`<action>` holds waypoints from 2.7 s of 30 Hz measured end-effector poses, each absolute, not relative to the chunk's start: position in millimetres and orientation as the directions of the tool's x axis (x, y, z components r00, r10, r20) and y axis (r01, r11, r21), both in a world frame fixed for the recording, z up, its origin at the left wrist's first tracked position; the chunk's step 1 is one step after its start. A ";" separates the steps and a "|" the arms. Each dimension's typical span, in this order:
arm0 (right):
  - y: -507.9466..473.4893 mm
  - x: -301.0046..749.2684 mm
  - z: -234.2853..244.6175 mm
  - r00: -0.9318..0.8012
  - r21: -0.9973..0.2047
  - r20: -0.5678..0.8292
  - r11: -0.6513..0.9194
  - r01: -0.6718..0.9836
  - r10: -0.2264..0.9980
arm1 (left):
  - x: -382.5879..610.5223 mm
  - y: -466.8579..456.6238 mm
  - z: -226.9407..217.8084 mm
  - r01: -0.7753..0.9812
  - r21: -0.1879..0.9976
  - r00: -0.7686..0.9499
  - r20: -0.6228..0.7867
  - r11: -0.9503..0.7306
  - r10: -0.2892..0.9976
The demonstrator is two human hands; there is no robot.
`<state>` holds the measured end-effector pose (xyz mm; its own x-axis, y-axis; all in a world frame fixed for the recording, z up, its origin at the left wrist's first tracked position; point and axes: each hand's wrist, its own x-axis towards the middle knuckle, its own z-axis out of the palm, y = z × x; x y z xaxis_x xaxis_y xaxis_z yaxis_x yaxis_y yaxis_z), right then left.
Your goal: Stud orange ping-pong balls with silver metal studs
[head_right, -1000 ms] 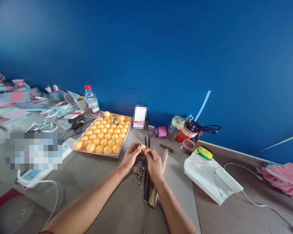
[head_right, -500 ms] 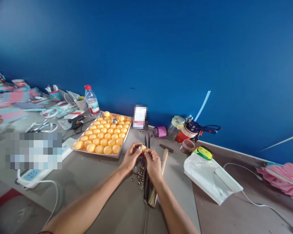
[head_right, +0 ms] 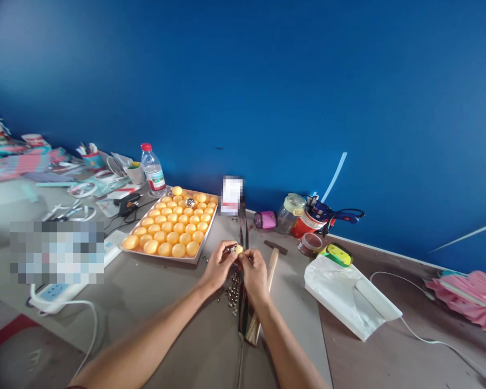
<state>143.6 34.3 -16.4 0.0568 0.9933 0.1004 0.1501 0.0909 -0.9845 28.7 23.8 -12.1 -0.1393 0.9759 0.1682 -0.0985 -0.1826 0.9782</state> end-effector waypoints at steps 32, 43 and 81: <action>22.0 142.0 -10.3 -0.402 -0.242 0.223 0.450 0.860 0.888 | 27.4 37.5 -4.9 -0.708 0.706 -0.142 -0.100 -0.030 0.985; 26.9 142.9 -14.6 -0.299 -0.414 0.398 0.461 0.785 0.867 | 26.0 34.9 -0.3 -0.711 0.703 -0.087 -0.064 -0.017 0.994; 31.9 141.5 -8.5 -0.066 -0.886 0.218 0.226 0.406 0.974 | 14.1 37.5 4.6 -0.894 0.400 0.144 -0.171 0.203 0.975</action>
